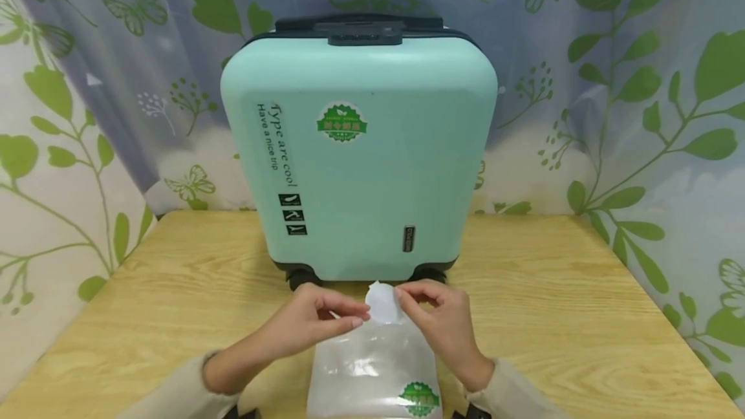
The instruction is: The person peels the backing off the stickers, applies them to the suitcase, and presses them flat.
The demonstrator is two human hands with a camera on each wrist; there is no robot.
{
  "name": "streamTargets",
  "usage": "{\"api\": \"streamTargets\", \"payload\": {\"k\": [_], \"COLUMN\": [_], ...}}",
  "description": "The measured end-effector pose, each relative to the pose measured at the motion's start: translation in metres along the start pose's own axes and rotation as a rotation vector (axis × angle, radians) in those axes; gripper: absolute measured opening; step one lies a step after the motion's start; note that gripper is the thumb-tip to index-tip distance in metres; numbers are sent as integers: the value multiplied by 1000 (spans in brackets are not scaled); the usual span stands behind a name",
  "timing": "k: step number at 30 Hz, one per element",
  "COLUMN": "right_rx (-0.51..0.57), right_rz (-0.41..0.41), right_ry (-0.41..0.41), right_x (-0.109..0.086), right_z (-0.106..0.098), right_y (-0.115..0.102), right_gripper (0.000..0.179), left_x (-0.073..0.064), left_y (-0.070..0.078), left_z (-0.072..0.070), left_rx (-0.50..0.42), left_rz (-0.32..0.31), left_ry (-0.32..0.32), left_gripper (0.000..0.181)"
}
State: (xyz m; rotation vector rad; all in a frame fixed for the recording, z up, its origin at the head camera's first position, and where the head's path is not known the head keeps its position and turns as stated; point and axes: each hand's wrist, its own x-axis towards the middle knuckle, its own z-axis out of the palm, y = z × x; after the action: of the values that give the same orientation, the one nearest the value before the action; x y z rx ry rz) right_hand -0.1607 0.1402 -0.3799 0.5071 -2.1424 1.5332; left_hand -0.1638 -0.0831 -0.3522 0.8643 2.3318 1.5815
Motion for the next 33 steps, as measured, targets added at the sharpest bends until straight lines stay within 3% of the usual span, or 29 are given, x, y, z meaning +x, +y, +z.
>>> {"api": "streamTargets", "payload": {"k": [13,20,33], "right_rx": [69,168,104], "right_rz": [-123,-198,-250], "right_ry": [-5,-69,-151], "right_x": [-2,-4,-9], "right_z": [4,8,13], "right_y": [1,6,5], "right_gripper": [14,19,18], "left_x": [9,12,16], "left_y": [-4,-7,-13], "left_z": [-7,-8,-5], "left_rx": [-119,-151,-154], "left_rz": [-122,-150,-196], "left_ry": [48,53,101], "left_gripper": [21,26,37]}}
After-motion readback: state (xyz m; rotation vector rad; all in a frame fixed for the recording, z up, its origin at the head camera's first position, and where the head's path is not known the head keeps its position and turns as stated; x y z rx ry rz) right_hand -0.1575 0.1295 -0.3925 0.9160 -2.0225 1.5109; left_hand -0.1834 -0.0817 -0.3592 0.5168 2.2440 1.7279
